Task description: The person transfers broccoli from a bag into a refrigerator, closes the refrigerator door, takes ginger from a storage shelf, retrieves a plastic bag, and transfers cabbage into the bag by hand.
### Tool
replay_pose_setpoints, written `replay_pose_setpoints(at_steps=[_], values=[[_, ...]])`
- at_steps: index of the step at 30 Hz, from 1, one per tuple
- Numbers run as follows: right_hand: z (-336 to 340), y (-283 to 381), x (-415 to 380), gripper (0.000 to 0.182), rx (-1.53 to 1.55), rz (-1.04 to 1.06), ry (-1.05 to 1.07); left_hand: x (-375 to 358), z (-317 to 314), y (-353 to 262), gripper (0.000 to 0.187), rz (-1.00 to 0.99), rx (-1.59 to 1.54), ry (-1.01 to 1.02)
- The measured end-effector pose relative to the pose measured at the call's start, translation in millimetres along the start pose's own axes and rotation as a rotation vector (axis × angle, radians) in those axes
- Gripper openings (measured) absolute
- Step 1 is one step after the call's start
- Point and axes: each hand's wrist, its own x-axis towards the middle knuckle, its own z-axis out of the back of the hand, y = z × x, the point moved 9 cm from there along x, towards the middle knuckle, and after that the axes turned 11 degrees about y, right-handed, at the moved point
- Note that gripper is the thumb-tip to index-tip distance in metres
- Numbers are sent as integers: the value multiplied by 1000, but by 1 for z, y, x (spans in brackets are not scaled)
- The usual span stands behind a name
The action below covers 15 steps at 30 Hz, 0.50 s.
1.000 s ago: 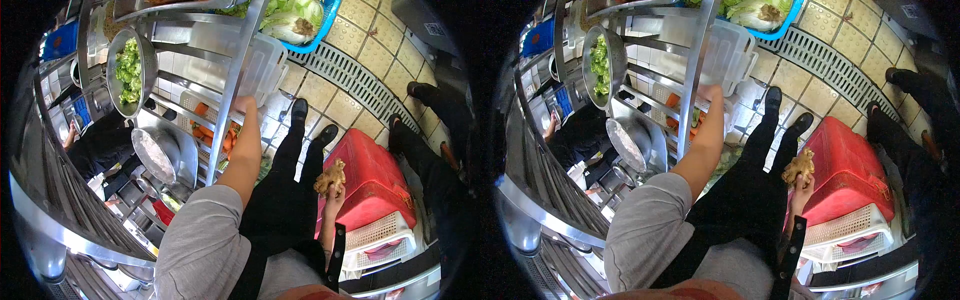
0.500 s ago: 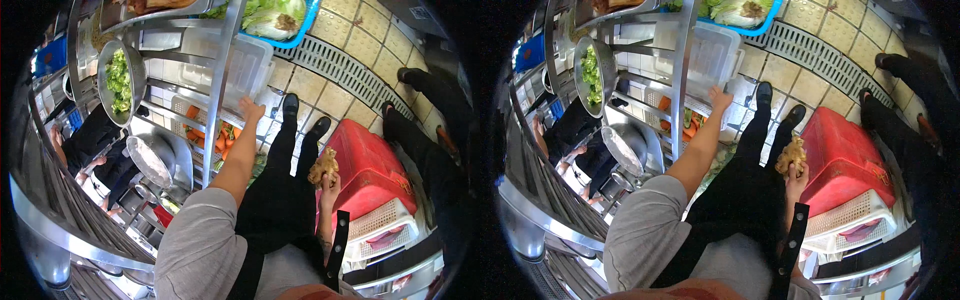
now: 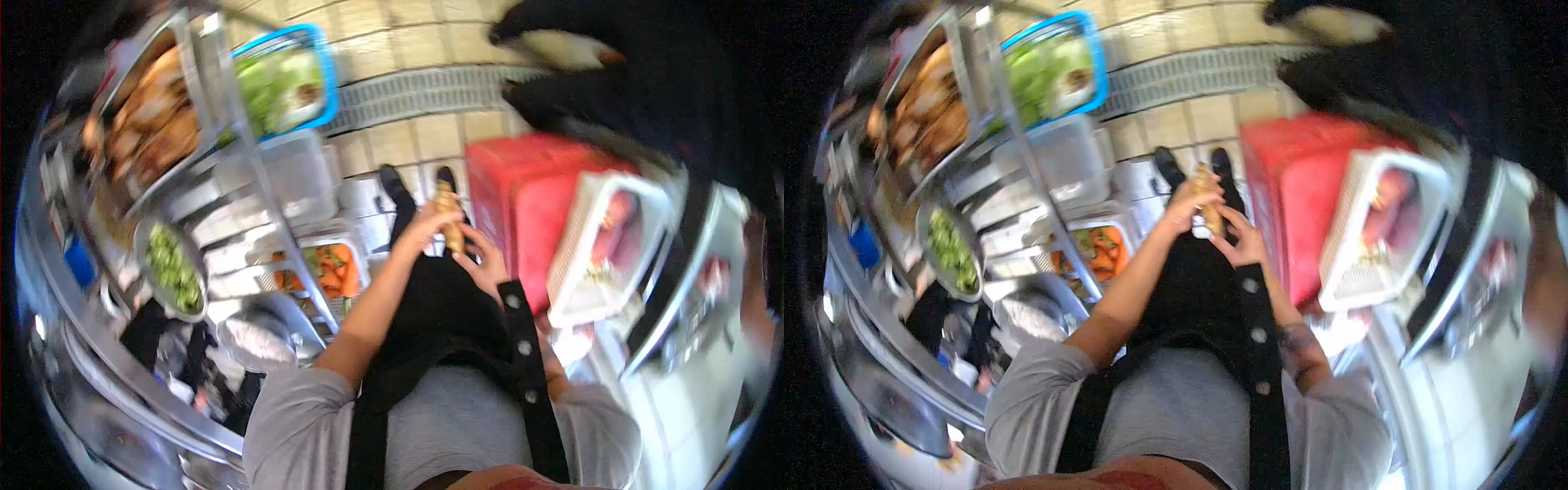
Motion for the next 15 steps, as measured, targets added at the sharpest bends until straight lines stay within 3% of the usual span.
replay_pose_setpoints(at_steps=[1,5,8,9,10,11,13,15], values=[[21,26,-17,45,-269,104,-53,-4,-12,-2,52,-16,-38,27],[137,-1,-119,24,-280,-88,-649,-21,-71,1,45,118,-178,258],[219,-79,-199,19,-400,-164,-979,-34,-92,32,43,116,-196,208],[236,-98,-210,21,-482,-145,-955,-37,-91,49,34,80,-197,161],[249,-111,-223,22,-565,-253,-912,-40,-98,65,26,5,-164,165],[249,-102,-219,25,-471,-206,-860,-45,-102,80,24,-26,-143,134],[252,-120,-204,33,-474,-263,-642,-63,-119,96,27,-81,-100,23],[208,-71,-165,36,-467,-77,-412,-75,-127,123,36,-95,-97,-47]])
